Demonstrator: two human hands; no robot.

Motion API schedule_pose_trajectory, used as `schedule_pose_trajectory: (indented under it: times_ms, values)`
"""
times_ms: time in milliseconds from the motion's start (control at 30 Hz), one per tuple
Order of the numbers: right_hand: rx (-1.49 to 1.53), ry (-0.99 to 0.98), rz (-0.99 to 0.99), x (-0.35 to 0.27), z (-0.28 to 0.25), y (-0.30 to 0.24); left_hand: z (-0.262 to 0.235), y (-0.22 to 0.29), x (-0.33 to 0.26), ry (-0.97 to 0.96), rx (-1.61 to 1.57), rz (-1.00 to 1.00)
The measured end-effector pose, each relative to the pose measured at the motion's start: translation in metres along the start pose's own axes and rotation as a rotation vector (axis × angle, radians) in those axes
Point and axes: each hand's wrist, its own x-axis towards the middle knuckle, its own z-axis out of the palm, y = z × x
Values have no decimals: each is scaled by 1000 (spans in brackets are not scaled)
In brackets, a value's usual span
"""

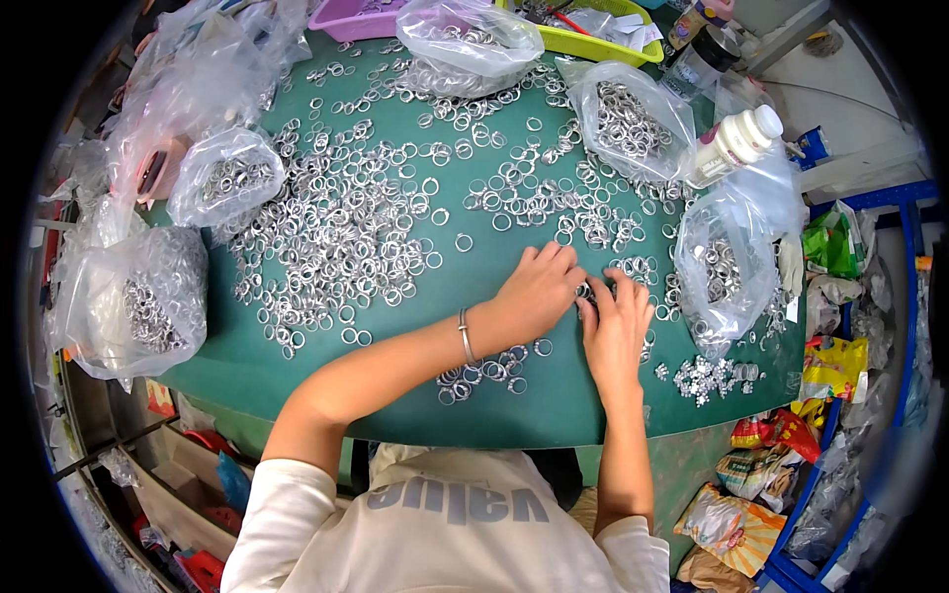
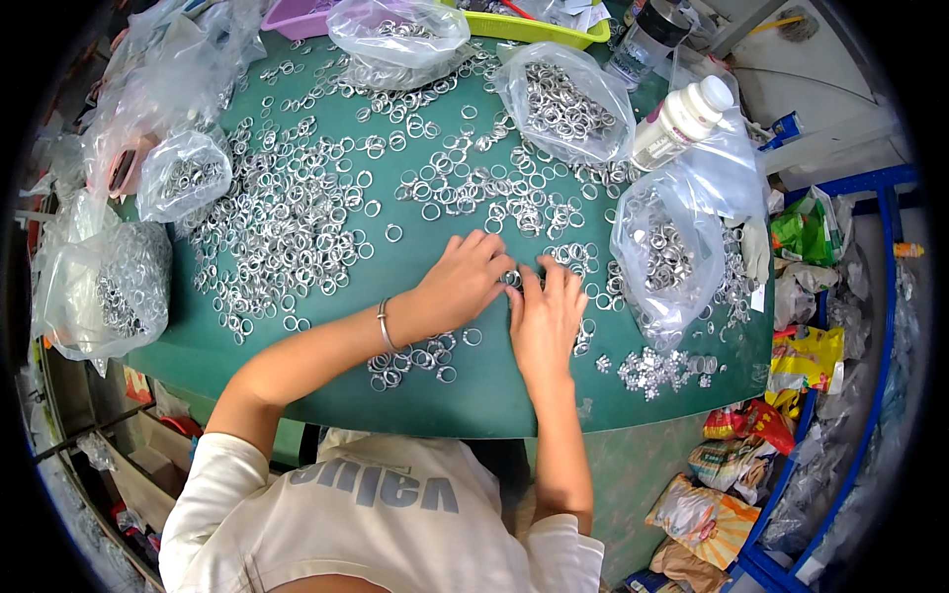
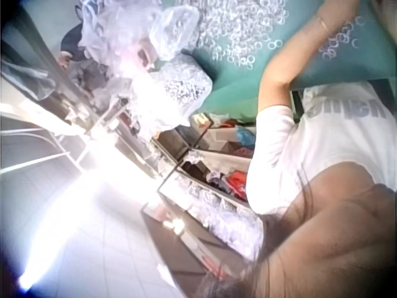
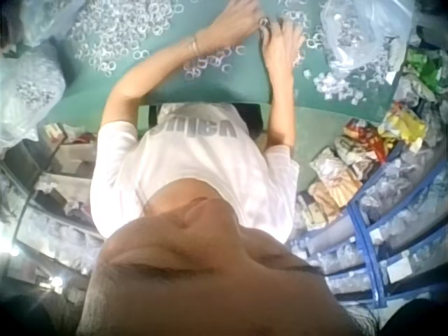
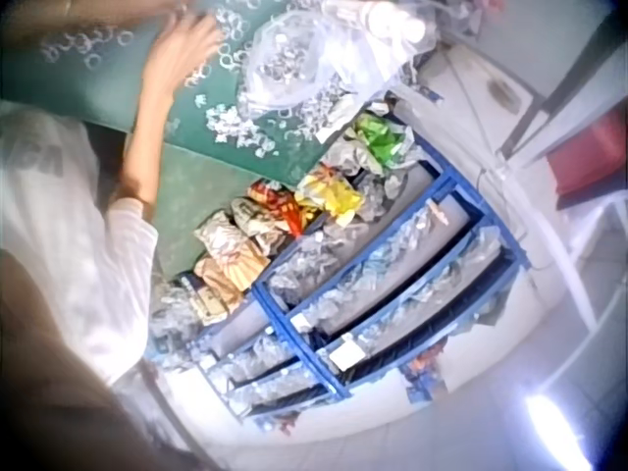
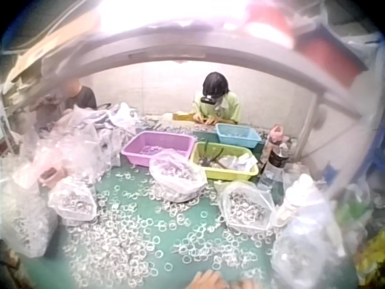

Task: The person sorts through a large pile of small metal rings and star-shaped charms on a green table by hand, picking up small handfuls to check them and then placing them into plastic bags or small containers.

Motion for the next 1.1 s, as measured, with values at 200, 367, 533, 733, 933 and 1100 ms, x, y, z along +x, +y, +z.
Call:
schedule_pose_trajectory:
  times_ms: [200,367,533,733,933,1100]
  values:
    - [60,25,16,-5,-1,5,-30,-40,-4,244,-116,-97]
    - [196,-228,-57,-24,-4,-27,-38,-48,2,149,-95,-264]
    - [147,-214,20,-35,-14,-29,-33,-16,-6,160,-36,-89]
    - [-49,1,108,-32,-18,5,-32,28,-54,-344,-137,120]
    - [-24,24,36,-42,-10,-2,-52,21,-66,-218,-193,89]
    - [313,-247,34,-58,-21,-27,-40,27,-49,-154,-365,-6]
